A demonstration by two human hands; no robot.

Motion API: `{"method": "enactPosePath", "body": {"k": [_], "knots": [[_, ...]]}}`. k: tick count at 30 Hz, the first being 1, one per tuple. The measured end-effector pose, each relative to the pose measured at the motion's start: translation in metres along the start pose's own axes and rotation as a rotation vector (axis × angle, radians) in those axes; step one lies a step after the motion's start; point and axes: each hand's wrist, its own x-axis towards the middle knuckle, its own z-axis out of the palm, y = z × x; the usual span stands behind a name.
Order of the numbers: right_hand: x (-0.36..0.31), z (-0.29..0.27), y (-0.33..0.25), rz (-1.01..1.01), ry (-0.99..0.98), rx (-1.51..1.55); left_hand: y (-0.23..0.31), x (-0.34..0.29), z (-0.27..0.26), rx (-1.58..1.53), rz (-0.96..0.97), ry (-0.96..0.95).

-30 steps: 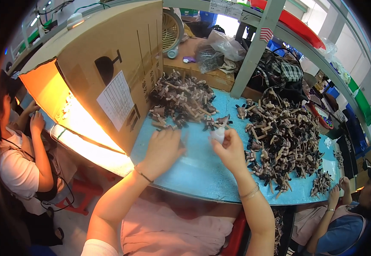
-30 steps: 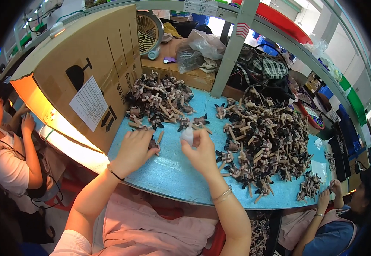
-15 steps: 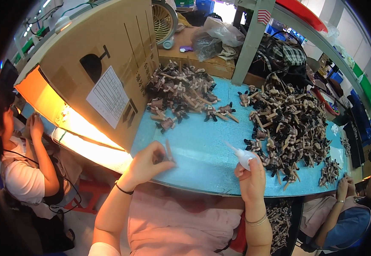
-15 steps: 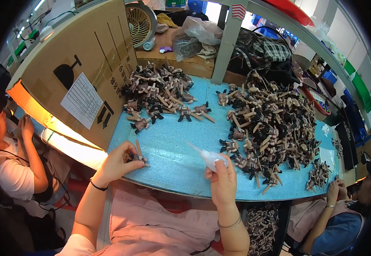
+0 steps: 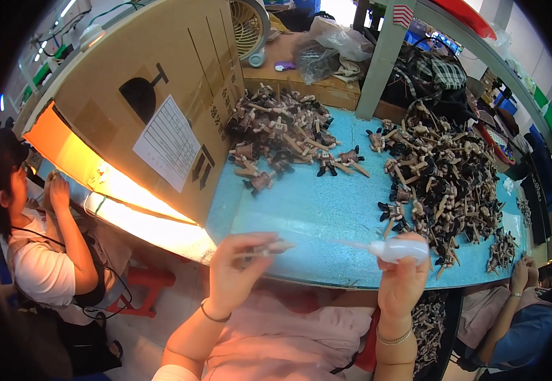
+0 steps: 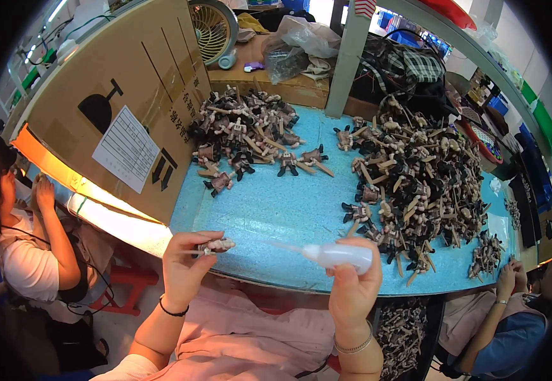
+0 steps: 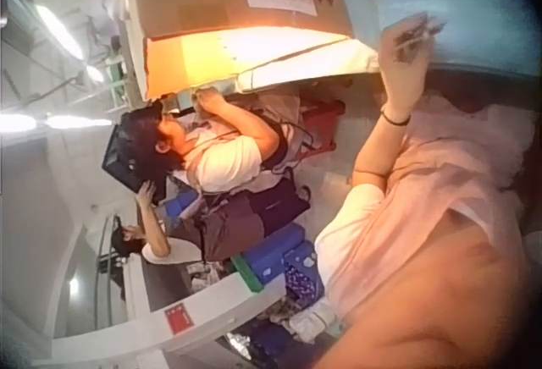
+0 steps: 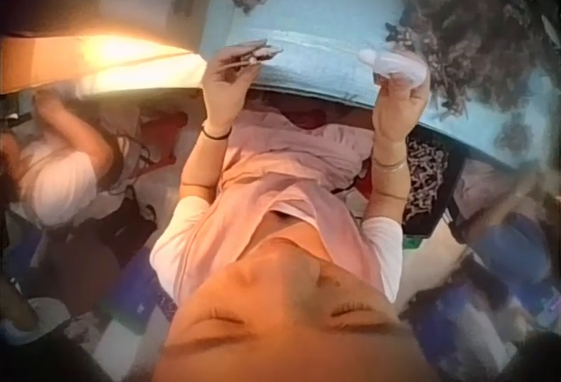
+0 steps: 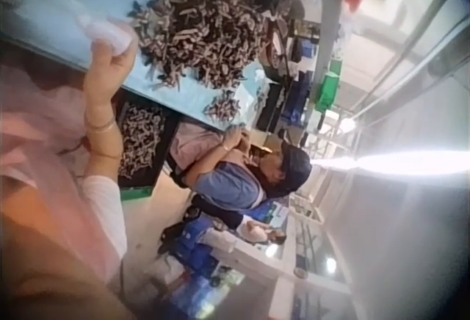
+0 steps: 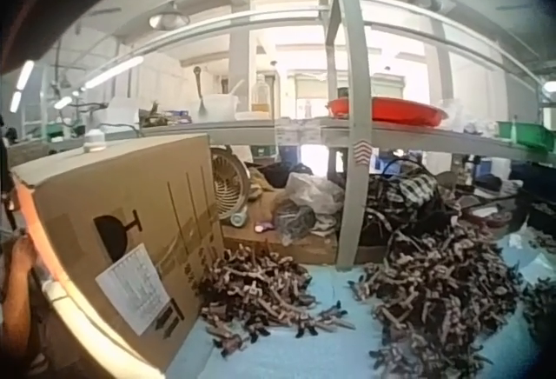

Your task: The person assembles small plastic toy figures by applying glue from a bottle to individual plastic parts and joining them together by hand.

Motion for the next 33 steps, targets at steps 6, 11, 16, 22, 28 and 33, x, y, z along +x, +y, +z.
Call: {"method": "enactPosePath", "body": {"k": [6,11,16,22,28,33], "knots": [[-0.015,0.013,-0.028,-0.463,-0.008,-0.276,0.008,-0.006,0.001,0.479,0.478,0.018],[-0.033,0.017,-0.036,-0.722,0.024,-0.534,0.023,-0.002,-0.001,0.653,0.681,-0.012],[-0.031,0.024,-0.040,-0.711,-0.115,-0.582,0.025,-0.005,-0.006,0.760,0.730,-0.004],[-0.034,0.018,-0.037,-0.705,-0.089,-0.597,0.028,-0.007,-0.006,0.793,0.749,0.005],[-0.031,0.020,-0.047,-0.658,-0.268,-0.610,0.029,-0.005,-0.004,0.810,0.760,0.002],[-0.032,0.025,-0.042,-0.687,-0.147,-0.617,0.027,-0.006,-0.005,0.812,0.760,0.011]]}}
